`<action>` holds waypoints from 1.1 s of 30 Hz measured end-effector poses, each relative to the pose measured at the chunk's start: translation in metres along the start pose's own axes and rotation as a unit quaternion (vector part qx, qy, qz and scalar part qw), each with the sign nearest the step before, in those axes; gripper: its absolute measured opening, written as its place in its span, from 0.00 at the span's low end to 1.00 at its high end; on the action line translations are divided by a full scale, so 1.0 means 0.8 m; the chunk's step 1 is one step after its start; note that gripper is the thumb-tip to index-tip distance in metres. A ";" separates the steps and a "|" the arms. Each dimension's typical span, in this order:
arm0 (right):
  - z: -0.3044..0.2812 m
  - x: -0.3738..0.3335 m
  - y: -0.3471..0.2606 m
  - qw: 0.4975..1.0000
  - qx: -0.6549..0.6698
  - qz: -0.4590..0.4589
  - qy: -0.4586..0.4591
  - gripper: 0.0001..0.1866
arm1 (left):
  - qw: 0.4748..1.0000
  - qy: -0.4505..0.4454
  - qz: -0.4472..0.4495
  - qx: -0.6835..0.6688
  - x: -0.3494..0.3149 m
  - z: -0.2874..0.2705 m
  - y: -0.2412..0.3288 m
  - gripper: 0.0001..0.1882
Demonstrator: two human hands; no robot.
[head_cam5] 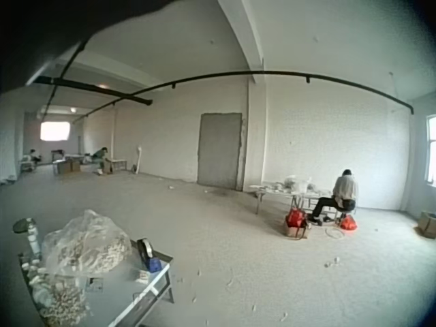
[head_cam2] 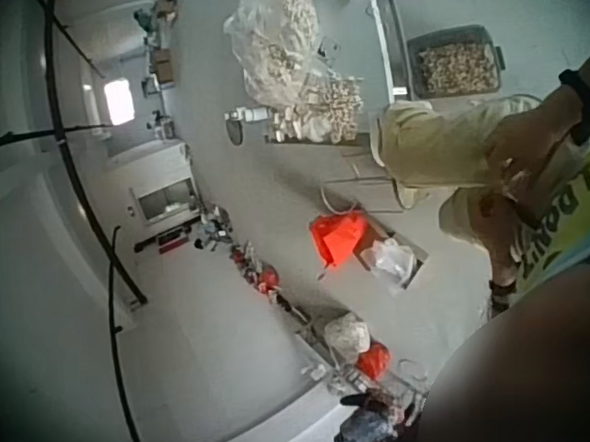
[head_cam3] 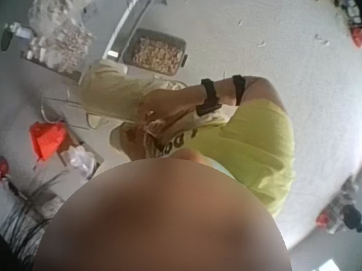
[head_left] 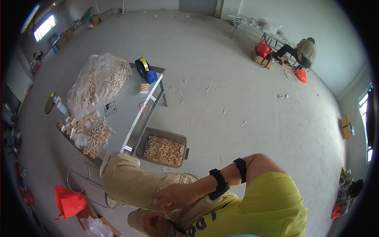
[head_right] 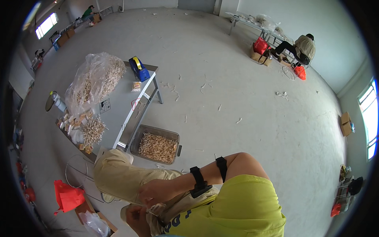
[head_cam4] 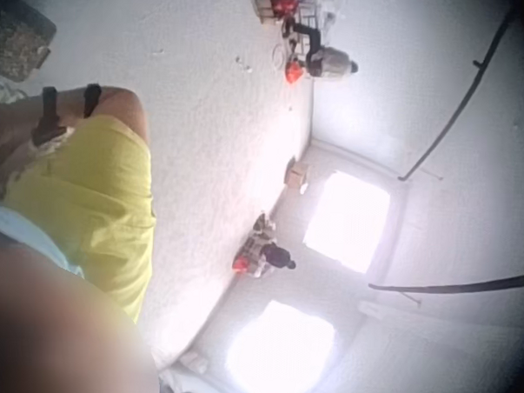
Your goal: Sorting and packing cotton swabs into plastic packaging sleeves.
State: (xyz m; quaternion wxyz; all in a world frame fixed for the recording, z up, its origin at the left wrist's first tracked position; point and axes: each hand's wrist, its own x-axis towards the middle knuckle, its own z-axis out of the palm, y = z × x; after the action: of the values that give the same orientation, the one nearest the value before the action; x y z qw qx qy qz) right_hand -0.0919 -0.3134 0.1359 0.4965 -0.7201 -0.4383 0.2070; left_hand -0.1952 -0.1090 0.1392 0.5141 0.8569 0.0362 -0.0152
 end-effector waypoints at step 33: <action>0.001 0.006 -0.001 0.979 -0.151 -0.090 0.103 0.12 | 0.967 -0.132 -0.122 -0.179 0.009 0.008 -0.018 0.08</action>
State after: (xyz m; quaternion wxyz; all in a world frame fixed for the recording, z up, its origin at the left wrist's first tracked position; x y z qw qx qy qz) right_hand -0.0902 -0.3088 0.1370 0.4414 -0.7619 -0.4737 0.0176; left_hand -0.1892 -0.1078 0.1225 0.6534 0.7305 0.0741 -0.1844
